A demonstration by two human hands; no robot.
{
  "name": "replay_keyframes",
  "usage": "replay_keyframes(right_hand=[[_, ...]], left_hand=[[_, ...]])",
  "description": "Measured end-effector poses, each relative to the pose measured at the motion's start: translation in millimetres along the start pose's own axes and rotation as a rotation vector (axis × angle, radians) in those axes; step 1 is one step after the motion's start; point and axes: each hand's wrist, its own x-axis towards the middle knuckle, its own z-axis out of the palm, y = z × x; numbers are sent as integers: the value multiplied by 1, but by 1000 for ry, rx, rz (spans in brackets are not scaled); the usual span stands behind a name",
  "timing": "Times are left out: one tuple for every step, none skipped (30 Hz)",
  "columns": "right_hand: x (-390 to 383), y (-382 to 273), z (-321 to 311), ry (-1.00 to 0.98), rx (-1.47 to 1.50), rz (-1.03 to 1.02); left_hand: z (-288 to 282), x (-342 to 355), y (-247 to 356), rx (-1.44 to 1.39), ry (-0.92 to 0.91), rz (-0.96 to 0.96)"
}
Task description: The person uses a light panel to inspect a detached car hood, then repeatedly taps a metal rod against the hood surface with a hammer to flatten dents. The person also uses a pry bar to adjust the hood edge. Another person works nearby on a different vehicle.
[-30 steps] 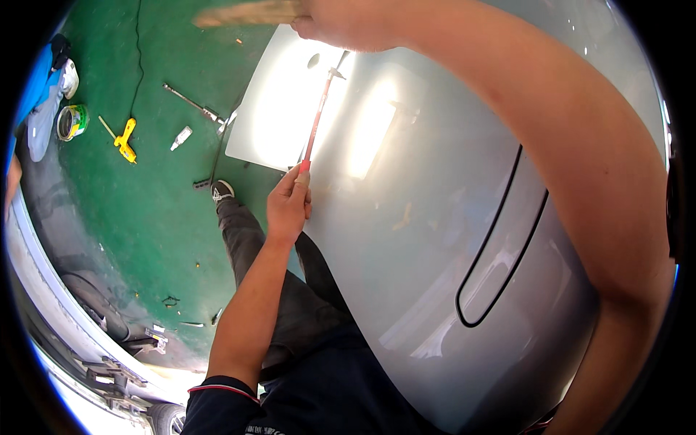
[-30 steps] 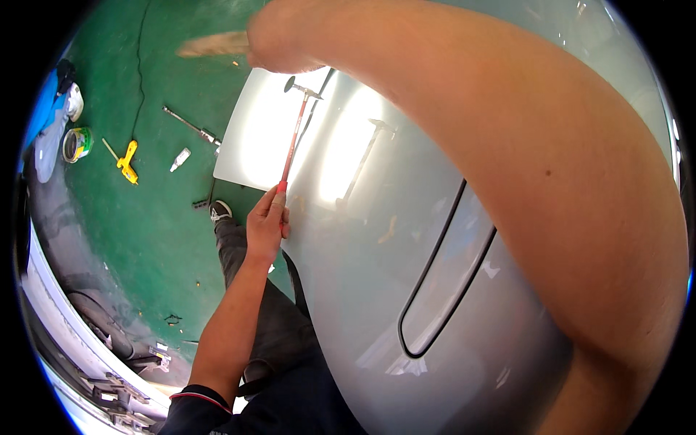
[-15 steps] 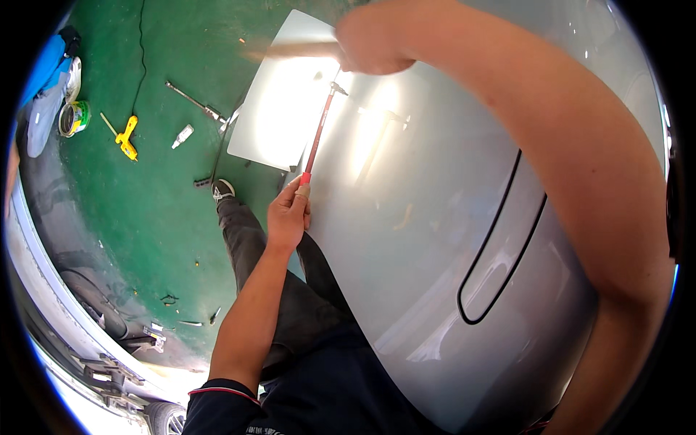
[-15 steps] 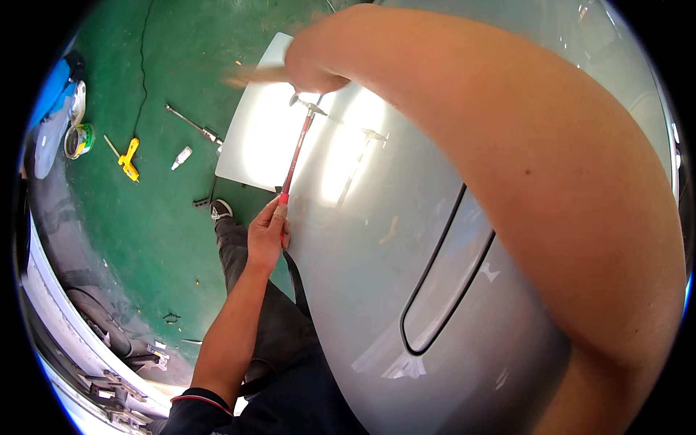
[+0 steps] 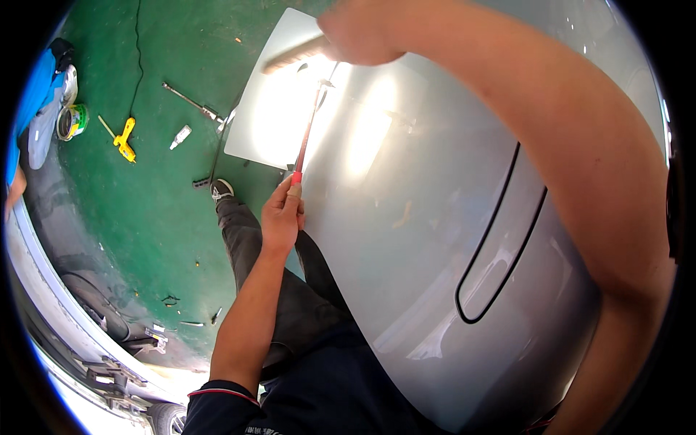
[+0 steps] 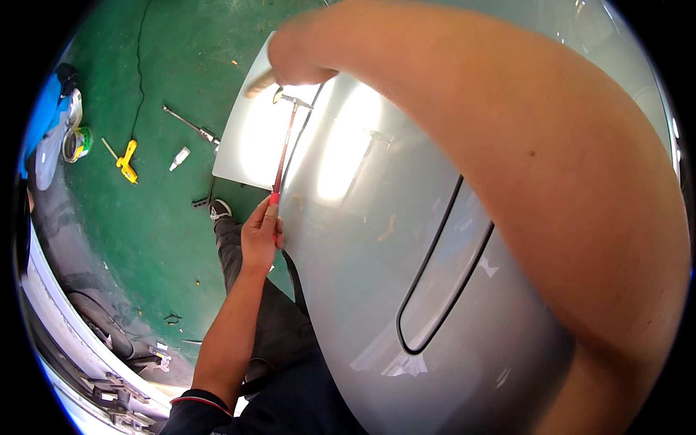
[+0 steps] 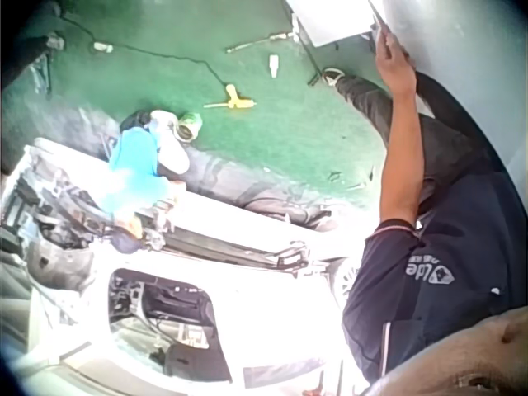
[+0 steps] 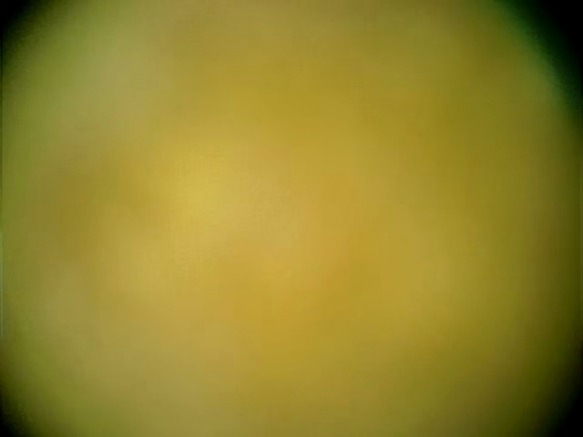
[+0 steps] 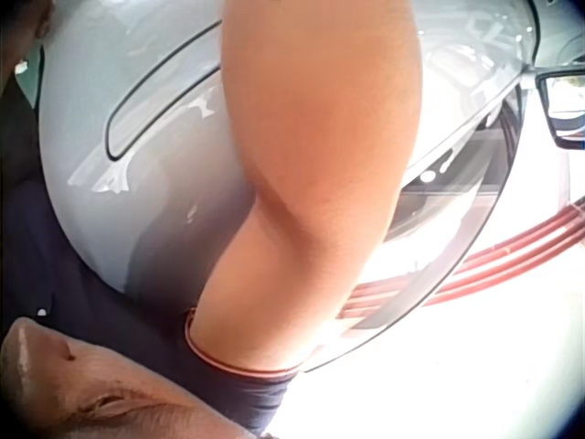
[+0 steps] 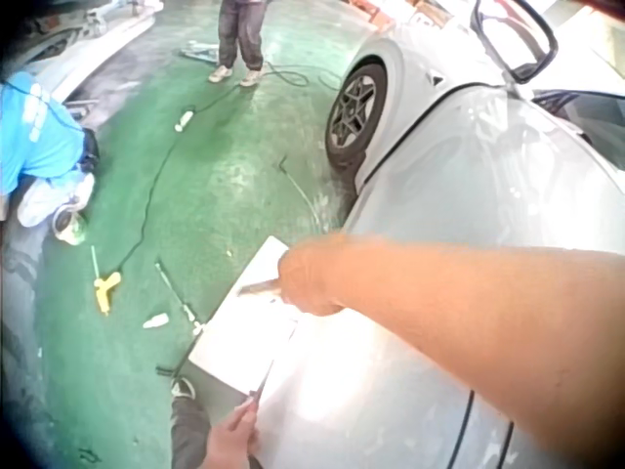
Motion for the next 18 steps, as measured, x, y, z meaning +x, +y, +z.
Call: replay_keyframes(right_hand=[[0, -1, 1, -9, 7, 2], [-1, -1, 0, -18, 15, 4], [2, -5, 6, -22, 71, 29], [3, -9, 14, -24, 121, 60], [5, -11, 18, -26, 172, 92], [7, -9, 19, -25, 170, 93], [6, -9, 19, -25, 163, 95], [7, -9, 19, -25, 157, 97], [7, -9, 18, -25, 151, 99], [8, -10, 17, -24, 146, 97], [9, -10, 16, -23, 142, 95], [8, -11, 16, -23, 139, 93], [6, -9, 14, -23, 135, 97], [5, -9, 12, -23, 132, 102], [5, -9, 11, -24, 129, 108], [5, -10, 9, -22, 124, 112], [4, -10, 7, -21, 120, 117], [3, -9, 5, -19, 117, 124]], left_hand=[[-3, -2, 1, -18, 10, -2], [-5, -3, -1, 1, 4, -1], [-8, -3, -3, 19, -2, -1], [-8, -2, -5, 35, -14, 3], [-8, -1, -7, 44, -17, -2], [-8, -2, -9, 54, -21, -6], [-8, -3, -9, 64, -25, -13], [-7, -5, -9, 39, -18, -5], [-6, -6, -9, 15, -11, 3], [-6, -8, -9, -8, 1, 11], [-7, -8, -9, -5, -1, 15], [-7, -9, -10, -1, -4, 20], [-7, -9, -10, 4, -13, 23], [-6, -11, -11, 15, -8, 1], [-6, -13, -11, 27, -4, -21], [-5, -14, -11, 38, 2, -41], [-7, -14, -14, 27, 0, -27], [-9, -13, -18, 17, -3, -13]])
